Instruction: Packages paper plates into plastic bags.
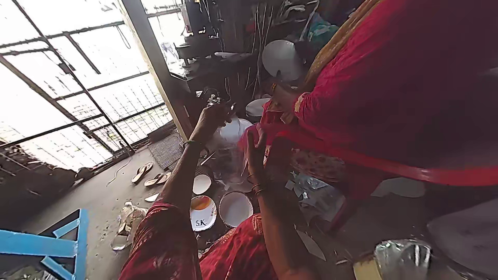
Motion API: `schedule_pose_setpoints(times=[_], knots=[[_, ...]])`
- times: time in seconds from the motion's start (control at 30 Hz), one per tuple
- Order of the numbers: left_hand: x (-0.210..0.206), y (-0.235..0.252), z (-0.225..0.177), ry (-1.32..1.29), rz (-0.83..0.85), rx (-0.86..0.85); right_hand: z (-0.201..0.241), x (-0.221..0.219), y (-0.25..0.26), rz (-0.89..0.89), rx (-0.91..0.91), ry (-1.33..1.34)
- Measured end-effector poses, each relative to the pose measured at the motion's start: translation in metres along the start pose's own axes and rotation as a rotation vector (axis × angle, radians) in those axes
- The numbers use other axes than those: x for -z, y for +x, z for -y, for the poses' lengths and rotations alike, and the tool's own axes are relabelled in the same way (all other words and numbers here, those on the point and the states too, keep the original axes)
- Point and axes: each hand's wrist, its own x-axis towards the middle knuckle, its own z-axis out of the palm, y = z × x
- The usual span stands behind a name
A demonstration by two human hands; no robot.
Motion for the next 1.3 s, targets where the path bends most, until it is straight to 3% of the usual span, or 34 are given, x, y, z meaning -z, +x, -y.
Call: schedule_pose_setpoints(times=[0.2,0.37,0.5,0.7,1.03,1.2,1.3], knots=[[-0.002,-0.013,0.016,0.133,0.369,-0.182,0.0,0.017,0.0,0.332,0.129,0.109],[0.011,-0.029,0.035,0.003,0.432,-0.097,0.006,0.02,-0.003,0.207,-0.003,0.104],[0.025,-0.037,0.057,0.087,0.383,-0.075,0.006,0.021,-0.006,0.13,-0.144,0.197],[0.032,-0.043,0.081,0.061,0.272,-0.058,0.007,0.02,-0.008,0.157,-0.158,0.247],[0.032,-0.048,0.075,-0.06,0.102,-0.081,0.01,0.012,-0.009,0.138,-0.201,0.333],[0.034,-0.049,0.064,0.191,0.013,-0.122,0.008,0.01,-0.008,0.117,-0.232,0.414],[0.032,-0.055,0.054,0.17,-0.006,-0.103,0.009,0.007,-0.007,0.118,-0.201,0.466]])
